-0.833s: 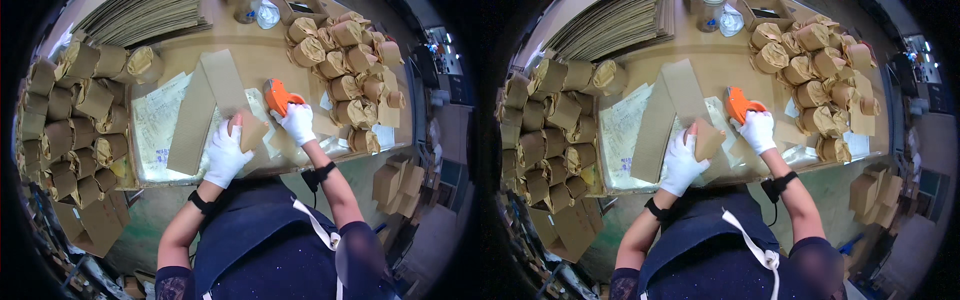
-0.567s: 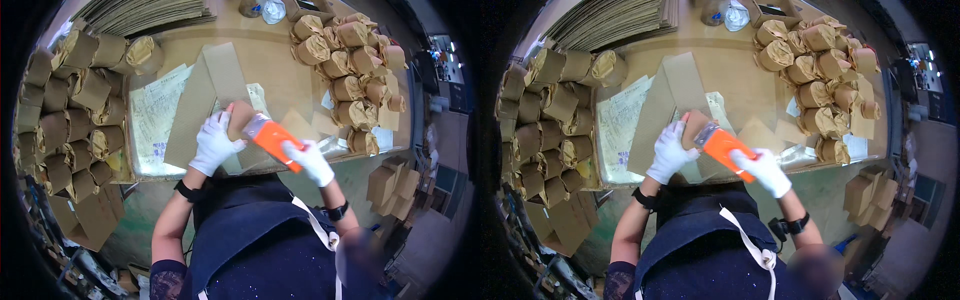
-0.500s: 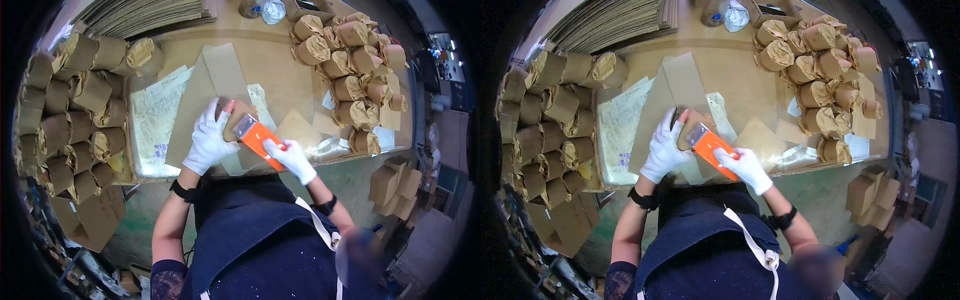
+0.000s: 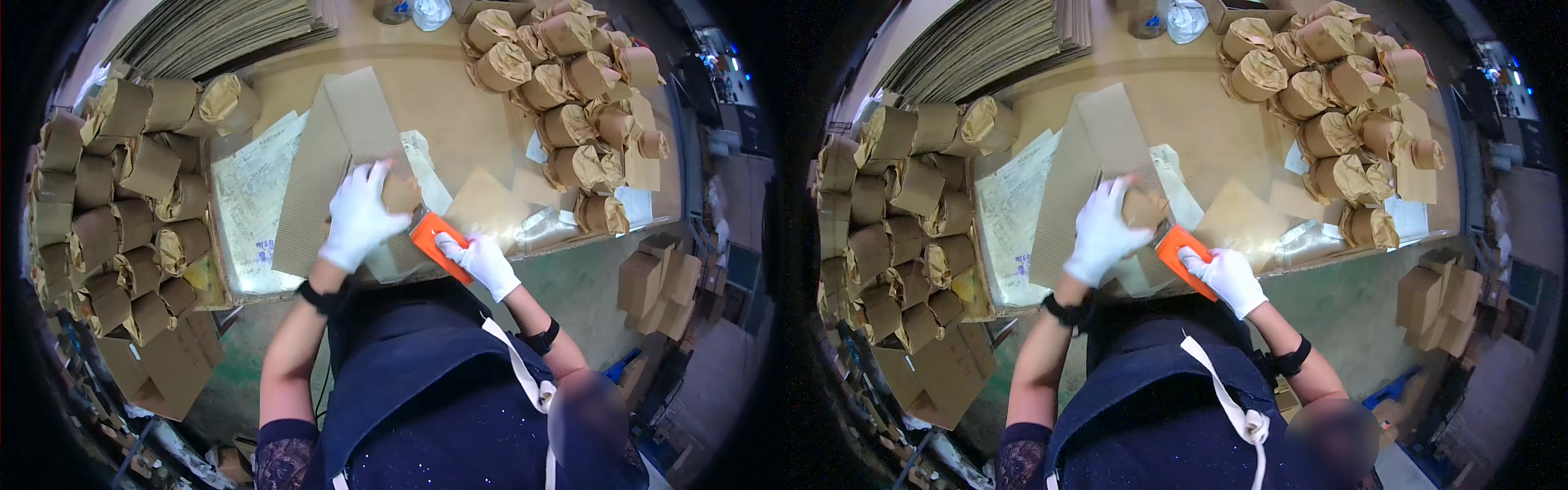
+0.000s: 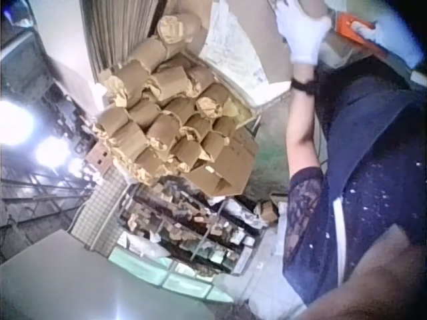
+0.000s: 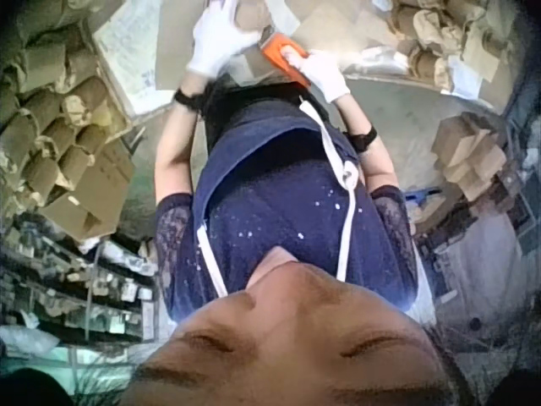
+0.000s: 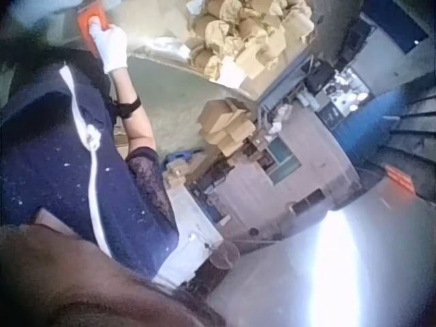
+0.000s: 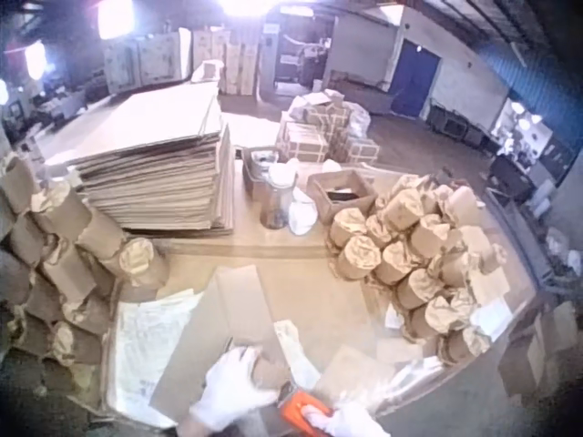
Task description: The person repeatedly picks up small brown paper-wrapped items, places them onto a flat piece of cardboard, folds the cardboard to enclose the item, and seals it with a handheld tape dispenser. The sealed packages are then placed into a pile on the right side of the table.
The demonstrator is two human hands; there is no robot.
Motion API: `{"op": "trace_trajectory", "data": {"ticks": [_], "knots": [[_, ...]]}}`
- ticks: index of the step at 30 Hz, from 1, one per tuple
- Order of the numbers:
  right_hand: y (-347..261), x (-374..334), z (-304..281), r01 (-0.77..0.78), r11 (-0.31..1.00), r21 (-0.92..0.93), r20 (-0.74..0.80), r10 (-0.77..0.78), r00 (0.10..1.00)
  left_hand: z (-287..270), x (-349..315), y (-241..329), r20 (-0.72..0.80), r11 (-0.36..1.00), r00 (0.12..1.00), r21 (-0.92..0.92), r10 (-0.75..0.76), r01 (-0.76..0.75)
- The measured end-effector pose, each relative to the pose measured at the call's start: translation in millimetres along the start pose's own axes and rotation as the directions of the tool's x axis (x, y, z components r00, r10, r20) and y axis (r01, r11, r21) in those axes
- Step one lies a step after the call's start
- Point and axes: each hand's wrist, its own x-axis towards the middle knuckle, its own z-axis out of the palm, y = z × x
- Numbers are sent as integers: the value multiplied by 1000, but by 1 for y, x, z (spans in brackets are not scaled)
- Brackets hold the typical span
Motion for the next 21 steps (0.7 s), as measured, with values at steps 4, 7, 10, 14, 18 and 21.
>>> {"op": "trace_trajectory", "data": {"ticks": [4, 7, 10, 14, 18, 21], "knots": [[19, 21, -6, 95, 995, 6, -142, -94, 985, 29, -110, -50, -375, 977, 920, -127, 114, -173], [5, 81, -34, 267, 916, -300, -528, -393, 753, 3, -146, -24, -283, 995, 959, 98, 8, 21], [-4, 162, -54, 140, 818, -558, -590, -510, 625, -22, -107, 23, -23, 932, 994, 346, -102, 104], [-15, 217, -43, 74, 699, -711, -569, -634, 523, -2, -93, 7, -91, 895, 987, 416, -136, 162], [-15, 223, -36, 139, 678, -722, -564, -693, 448, -42, -122, -25, -206, 944, 927, -166, -315, 284], [-8, 229, -37, 99, 644, -758, -558, -720, 413, -126, -139, -29, -188, 852, 866, -362, -464, 378]]}}
